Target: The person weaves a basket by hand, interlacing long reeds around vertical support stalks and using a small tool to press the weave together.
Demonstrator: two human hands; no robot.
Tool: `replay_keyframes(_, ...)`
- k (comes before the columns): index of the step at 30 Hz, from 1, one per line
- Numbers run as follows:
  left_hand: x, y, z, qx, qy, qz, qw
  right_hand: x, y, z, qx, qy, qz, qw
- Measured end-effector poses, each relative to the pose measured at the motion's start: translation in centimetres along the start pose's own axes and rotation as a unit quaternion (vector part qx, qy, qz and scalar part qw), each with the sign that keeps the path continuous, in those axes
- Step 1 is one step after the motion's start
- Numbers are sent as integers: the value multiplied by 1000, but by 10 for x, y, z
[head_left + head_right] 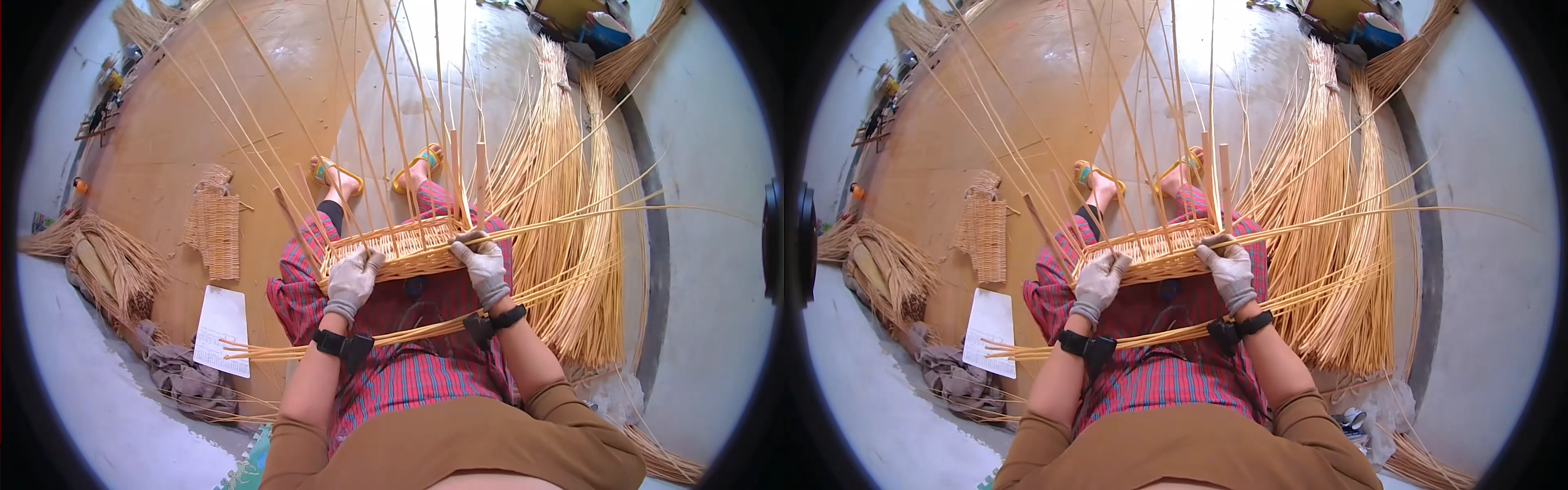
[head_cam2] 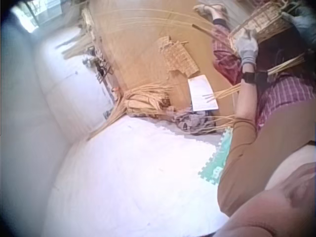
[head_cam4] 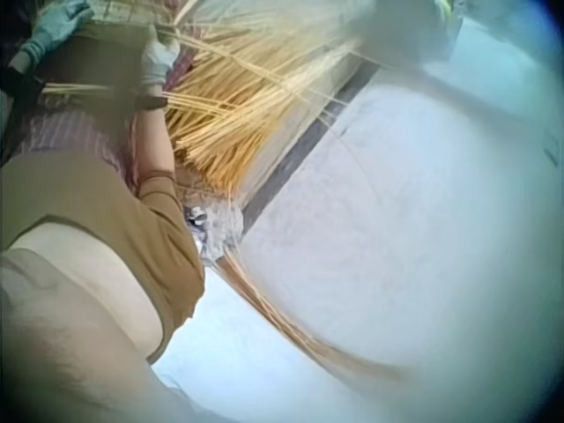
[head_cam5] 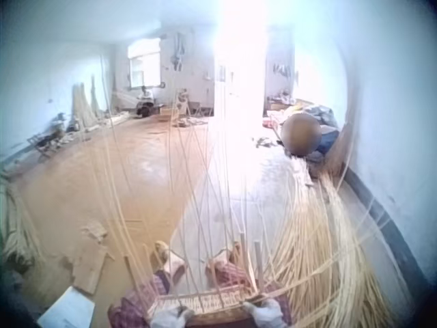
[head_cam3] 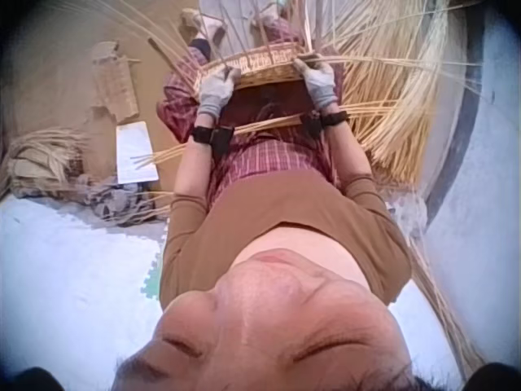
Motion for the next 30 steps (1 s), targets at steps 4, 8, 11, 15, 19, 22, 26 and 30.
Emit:
replay_keyframes(4, -14, 9, 7, -22, -41, 90, 995, -60, 12, -52, 193, 262, -9, 946)
replay_keyframes(8, -27, 5, 10, 10, -178, 126, 976, -158, -36, -84, 373, 463, -59, 802)
replay_keyframes(11, -17, 2, 4, 0, -118, 117, 986, -158, -60, -69, 277, 343, -135, 887)
replay_keyframes(15, -13, 2, 10, 21, -11, 85, 996, -32, -4, -20, 209, 159, 8, 965)
replay_keyframes(19, -10, -8, 20, 40, -49, 103, 993, -16, 18, -5, 77, 19, 32, 996)
replay_keyframes(22, -12, -14, 25, 121, -37, 113, 985, -26, 31, 0, 87, 31, 37, 995)
replay_keyframes(26, -18, -13, 12, 103, -12, 172, 980, -15, 33, -22, -8, -8, -32, 999)
replay_keyframes(30, 0, -19, 62, -125, -9, 309, 943, 31, 13, -45, 91, -78, 113, 986)
Point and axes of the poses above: each hand's wrist, its own y-axis away from the middle knuckle, its own x-axis out of the back of the hand, z = x × y, the point moved 1 cm from there along -y, towards the middle knuckle, and after that the axes turned 15 degrees about -x, right-handed, at the moved point
